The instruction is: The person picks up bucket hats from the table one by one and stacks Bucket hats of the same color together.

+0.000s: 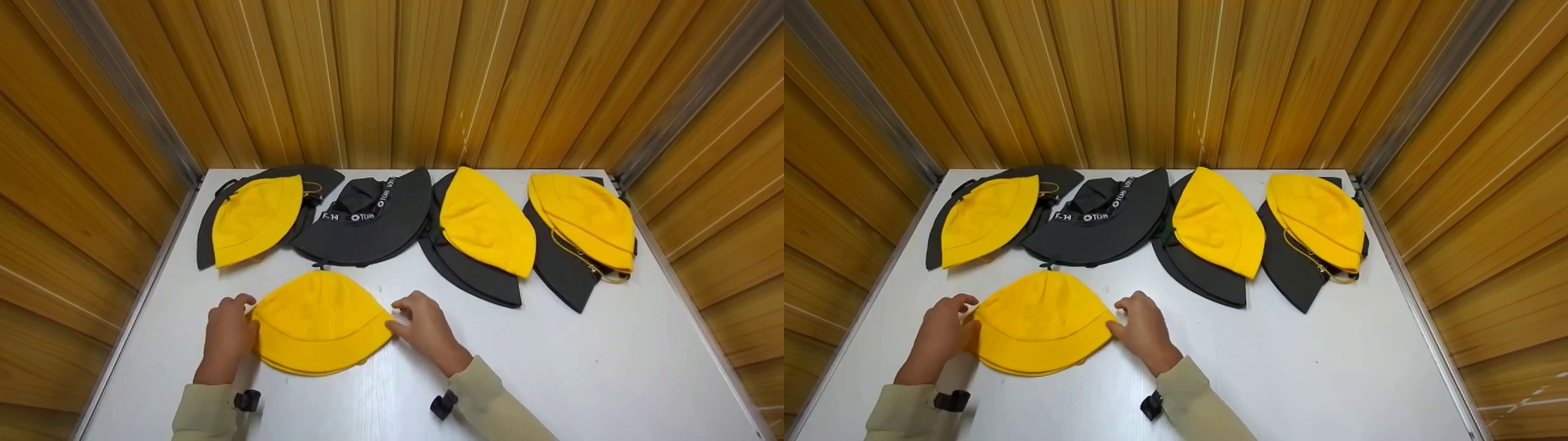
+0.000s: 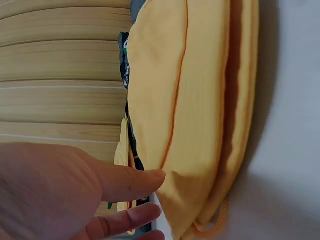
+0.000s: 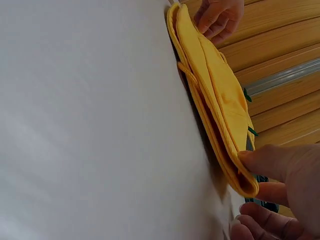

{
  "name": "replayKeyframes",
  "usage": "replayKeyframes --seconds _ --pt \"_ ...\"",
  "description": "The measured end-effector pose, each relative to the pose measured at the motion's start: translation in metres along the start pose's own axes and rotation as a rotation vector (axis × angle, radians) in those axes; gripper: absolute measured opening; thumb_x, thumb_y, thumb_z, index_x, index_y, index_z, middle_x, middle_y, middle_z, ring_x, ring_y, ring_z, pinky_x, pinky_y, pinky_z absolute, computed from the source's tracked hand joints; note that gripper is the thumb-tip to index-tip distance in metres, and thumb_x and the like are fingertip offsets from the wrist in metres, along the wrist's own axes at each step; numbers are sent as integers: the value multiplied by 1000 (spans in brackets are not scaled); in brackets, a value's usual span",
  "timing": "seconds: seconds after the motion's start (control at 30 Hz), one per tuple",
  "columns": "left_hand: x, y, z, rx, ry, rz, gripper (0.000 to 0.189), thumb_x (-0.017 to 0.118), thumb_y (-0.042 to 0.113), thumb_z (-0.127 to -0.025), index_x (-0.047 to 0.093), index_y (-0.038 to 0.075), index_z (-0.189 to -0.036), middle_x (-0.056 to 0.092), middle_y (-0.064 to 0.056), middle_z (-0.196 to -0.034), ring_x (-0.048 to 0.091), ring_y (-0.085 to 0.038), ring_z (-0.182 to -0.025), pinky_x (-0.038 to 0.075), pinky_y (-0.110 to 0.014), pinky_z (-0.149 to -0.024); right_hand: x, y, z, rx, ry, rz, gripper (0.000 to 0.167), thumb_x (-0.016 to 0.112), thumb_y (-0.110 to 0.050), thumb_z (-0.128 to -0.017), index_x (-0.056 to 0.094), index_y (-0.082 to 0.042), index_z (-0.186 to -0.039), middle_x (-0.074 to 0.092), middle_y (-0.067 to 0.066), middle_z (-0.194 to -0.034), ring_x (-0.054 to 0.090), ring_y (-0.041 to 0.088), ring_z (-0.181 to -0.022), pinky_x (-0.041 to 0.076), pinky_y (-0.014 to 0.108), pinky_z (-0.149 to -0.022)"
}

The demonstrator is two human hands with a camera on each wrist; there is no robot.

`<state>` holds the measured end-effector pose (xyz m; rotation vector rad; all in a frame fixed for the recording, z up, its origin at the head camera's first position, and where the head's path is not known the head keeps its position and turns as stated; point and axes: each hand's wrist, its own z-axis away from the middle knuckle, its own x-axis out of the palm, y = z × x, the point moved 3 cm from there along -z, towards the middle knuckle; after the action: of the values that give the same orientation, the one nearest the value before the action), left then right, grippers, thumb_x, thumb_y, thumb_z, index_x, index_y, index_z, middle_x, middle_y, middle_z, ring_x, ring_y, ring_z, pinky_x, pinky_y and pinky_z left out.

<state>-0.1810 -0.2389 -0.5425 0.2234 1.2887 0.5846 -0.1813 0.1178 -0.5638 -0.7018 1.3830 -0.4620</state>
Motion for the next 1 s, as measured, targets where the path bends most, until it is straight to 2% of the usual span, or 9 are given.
replayKeyframes --seconds 0.1,0.17,0.3,0.4,0.47,0.57,0.7,0.83,1.0 --pt "5 18 5 108 38 -20 46 69 15 -98 56 3 -140 51 -26 -140 47 -43 -125 46 -58 -111 -18 5 -5 -35 52 8 33 82 -27 -88 77 -10 -117 67 4 -107 63 16 -94 59 31 -86" --pt "13 30 10 202 44 -42 51 72 22 -97 55 6 -143 47 -23 -149 43 -42 -136 40 -59 -116 -33 11 -8 -58 95 20 31 81 -25 -89 77 -10 -116 67 4 -111 65 18 -99 60 34 -90" --pt "34 51 19 387 12 -121 69 78 40 -91 51 17 -150 35 -13 -164 27 -40 -153 29 -59 -123 -66 26 -19 -92 160 92 28 80 -24 -90 77 -9 -114 67 6 -118 66 23 -108 58 39 -98" --pt "49 60 23 463 -25 -183 81 80 50 -85 47 25 -155 24 -8 -171 15 -38 -159 19 -58 -127 -92 40 -29 -97 184 151 30 80 -22 -90 76 -7 -116 66 12 -125 65 28 -116 55 44 -105" --pt "58 61 22 474 -55 -209 86 81 55 -83 45 28 -156 19 -6 -173 9 -39 -160 13 -61 -128 -108 49 -36 -90 191 187 32 80 -21 -90 75 -5 -118 65 15 -130 62 32 -121 52 47 -108" --pt "66 62 20 453 -97 -230 88 81 57 -81 44 29 -156 16 -7 -173 6 -41 -160 8 -65 -127 -131 67 -46 -80 188 276 36 80 -21 -90 74 -4 -122 60 18 -138 57 36 -129 48 50 -112" --pt "72 60 17 424 -145 -200 89 82 54 -81 44 27 -156 19 -9 -172 8 -44 -159 6 -70 -125 -154 94 -58 -78 157 400 44 82 -24 -87 72 -8 -127 49 16 -151 48 38 -138 42 56 -116" --pt "72 59 13 414 -171 -169 89 83 52 -81 44 26 -156 19 -10 -172 8 -45 -158 5 -71 -124 -169 115 -66 -58 94 476 59 86 -27 -80 67 -15 -134 40 15 -158 39 38 -142 38 63 -117" --pt "73 60 10 396 -184 -170 89 85 52 -79 45 27 -156 21 -9 -172 11 -45 -158 5 -72 -123 -177 129 -70 53 -18 514 86 89 -27 -77 47 -18 -152 41 19 -157 41 42 -139 36 66 -117"
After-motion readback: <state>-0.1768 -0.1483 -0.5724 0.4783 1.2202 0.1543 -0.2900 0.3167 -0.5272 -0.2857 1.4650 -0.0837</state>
